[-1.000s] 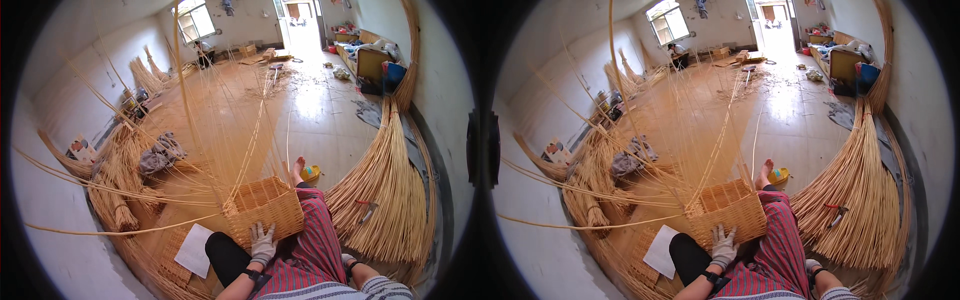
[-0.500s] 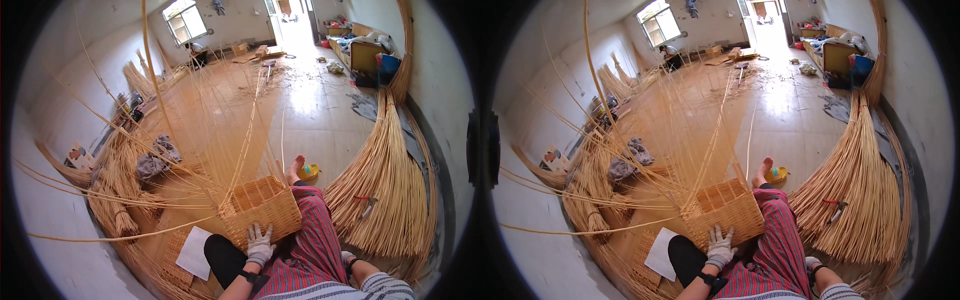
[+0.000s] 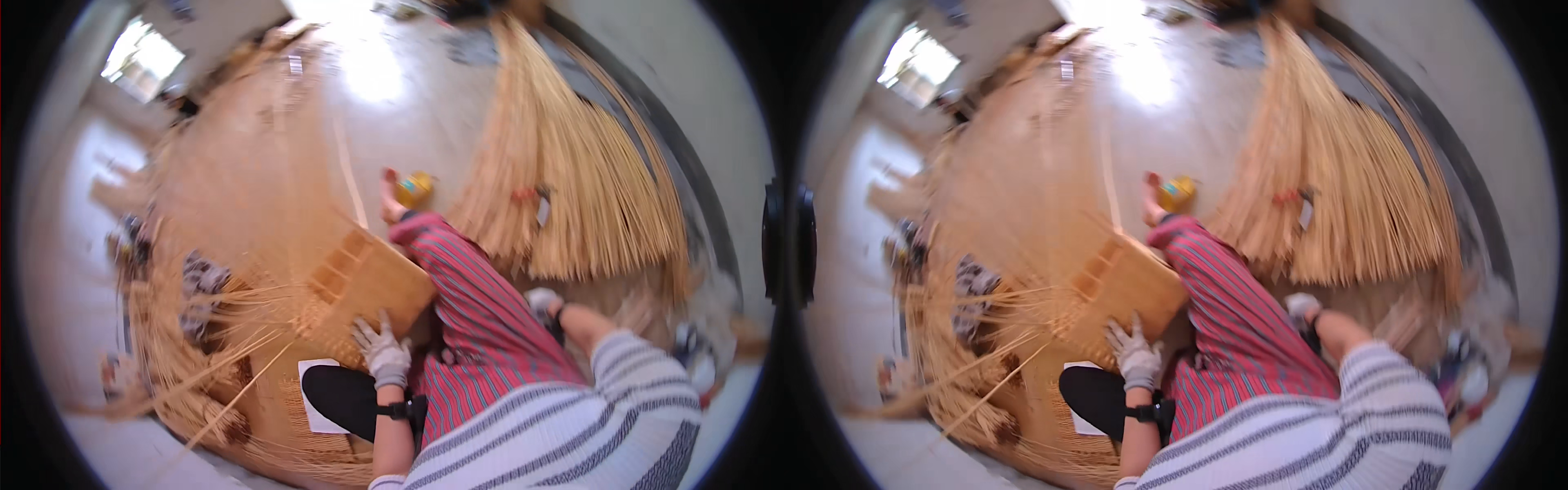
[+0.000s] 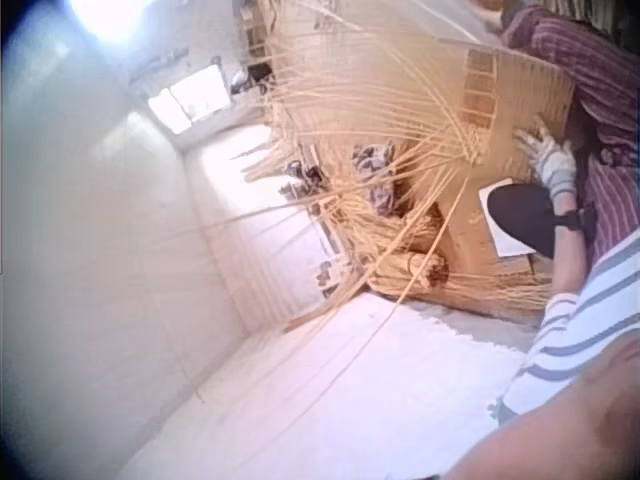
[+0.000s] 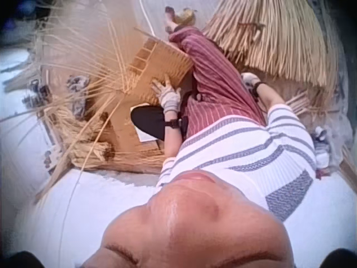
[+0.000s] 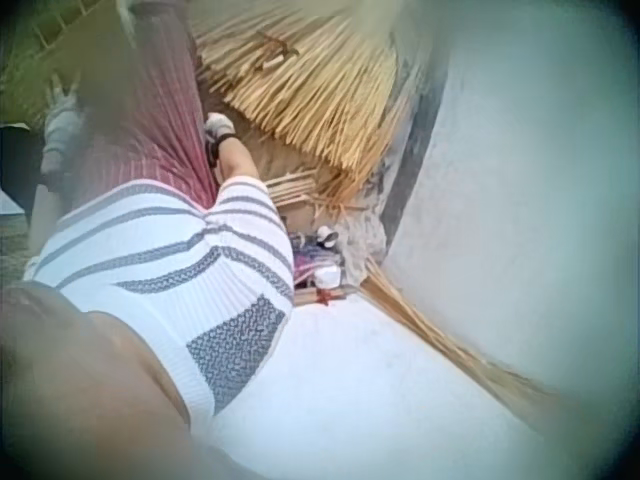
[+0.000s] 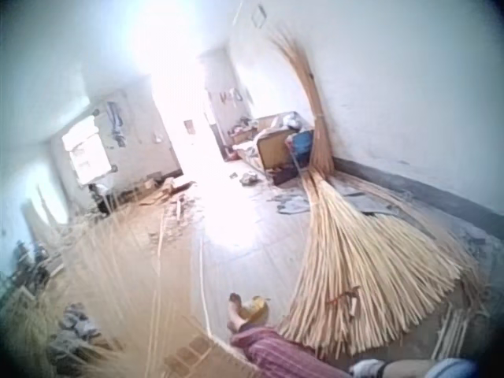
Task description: Weaving a rectangular basket using long wooden or reed strips.
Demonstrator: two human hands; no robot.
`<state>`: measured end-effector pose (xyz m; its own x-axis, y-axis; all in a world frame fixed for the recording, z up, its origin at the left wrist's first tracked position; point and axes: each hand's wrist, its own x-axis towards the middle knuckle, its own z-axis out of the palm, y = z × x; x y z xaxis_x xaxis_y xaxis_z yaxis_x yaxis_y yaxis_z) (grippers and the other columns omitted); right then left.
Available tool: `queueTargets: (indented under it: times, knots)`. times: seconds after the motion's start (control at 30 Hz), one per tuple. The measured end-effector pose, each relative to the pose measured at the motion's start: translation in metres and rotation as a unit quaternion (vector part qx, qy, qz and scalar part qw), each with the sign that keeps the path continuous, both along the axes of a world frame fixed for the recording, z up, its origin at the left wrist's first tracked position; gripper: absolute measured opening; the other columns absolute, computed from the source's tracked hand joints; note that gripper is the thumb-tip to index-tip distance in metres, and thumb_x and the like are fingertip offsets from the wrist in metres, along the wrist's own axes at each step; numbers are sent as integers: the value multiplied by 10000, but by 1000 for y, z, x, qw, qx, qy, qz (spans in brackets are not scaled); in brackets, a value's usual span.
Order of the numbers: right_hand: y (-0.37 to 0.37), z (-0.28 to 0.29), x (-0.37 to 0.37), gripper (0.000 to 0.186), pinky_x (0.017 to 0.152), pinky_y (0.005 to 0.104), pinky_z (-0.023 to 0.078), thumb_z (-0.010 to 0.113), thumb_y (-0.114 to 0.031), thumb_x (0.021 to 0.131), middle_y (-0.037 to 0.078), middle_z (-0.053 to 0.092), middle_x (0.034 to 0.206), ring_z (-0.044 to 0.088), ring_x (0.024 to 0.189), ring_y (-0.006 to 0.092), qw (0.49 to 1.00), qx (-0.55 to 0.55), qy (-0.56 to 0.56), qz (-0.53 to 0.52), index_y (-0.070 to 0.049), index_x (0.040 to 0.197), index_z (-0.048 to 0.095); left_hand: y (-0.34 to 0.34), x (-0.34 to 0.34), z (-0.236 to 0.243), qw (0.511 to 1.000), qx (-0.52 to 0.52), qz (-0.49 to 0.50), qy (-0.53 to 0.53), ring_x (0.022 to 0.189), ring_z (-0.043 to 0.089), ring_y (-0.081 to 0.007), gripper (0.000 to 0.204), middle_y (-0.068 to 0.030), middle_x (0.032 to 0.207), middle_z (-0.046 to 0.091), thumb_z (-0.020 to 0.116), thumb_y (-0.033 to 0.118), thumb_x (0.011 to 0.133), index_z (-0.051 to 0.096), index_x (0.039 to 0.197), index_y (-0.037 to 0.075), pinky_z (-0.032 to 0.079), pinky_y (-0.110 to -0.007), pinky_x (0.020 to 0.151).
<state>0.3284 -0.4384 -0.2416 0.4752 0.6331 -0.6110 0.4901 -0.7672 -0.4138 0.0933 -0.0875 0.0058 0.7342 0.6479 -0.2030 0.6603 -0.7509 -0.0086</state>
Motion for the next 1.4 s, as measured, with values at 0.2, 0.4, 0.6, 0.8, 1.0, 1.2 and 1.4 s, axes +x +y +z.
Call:
queueTargets:
  times: [0.2,0.4,0.6,0.8,1.0,1.2,1.4]
  knots:
    - [3,11,-6,375,944,457,568,647,-190,821,173,719,1231,689,1143,374,990,-97,81,-58,-116,1171,761,-6,11,1,998,-2,14,62,1538,-1,-563,1111,-379,1654,-24,800,456,816,129,1667,214,112,-573,1268]
    - [-4,15,-8,365,905,460,575,631,-164,829,165,725,1217,696,1124,368,986,-81,92,-113,-125,1171,753,-9,19,-6,995,9,49,82,1534,3,-574,1157,-376,1653,-60,815,442,813,64,1666,228,131,-603,1259]
    - [-7,33,10,369,916,426,562,572,-233,930,144,745,1153,716,1052,313,953,16,140,-269,-159,1273,687,-11,17,-24,996,53,58,35,1524,21,-595,1151,-408,1638,-56,800,439,830,44,1665,205,122,-614,1256]
    - [10,45,38,346,981,425,527,565,-293,998,143,721,1204,685,1107,324,948,61,63,-307,-172,1307,665,-13,19,-37,995,84,51,-2,1529,11,-580,1124,-414,1636,-45,735,499,875,17,1666,153,95,-597,1262]
    - [24,20,41,317,974,433,533,602,-299,913,170,724,1165,677,1117,365,975,100,1,-199,-142,1169,705,-14,25,-8,998,11,55,-41,1529,35,-574,988,-421,1621,77,682,519,908,180,1647,98,75,-634,1251]
    - [20,33,30,436,1016,448,519,617,-325,886,171,714,1238,675,1167,339,989,-38,63,-129,-136,1272,692,46,51,27,926,218,-56,-302,1560,190,-417,717,-212,1673,260,532,438,1027,329,1608,70,110,-622,1256]
    - [-10,40,13,300,831,475,585,622,-223,804,174,762,1061,734,1003,365,995,-74,24,-60,-84,1024,772,81,108,-8,957,269,-57,-89,1539,305,-301,627,-132,1662,342,372,442,1093,321,1617,100,183,-539,1261]
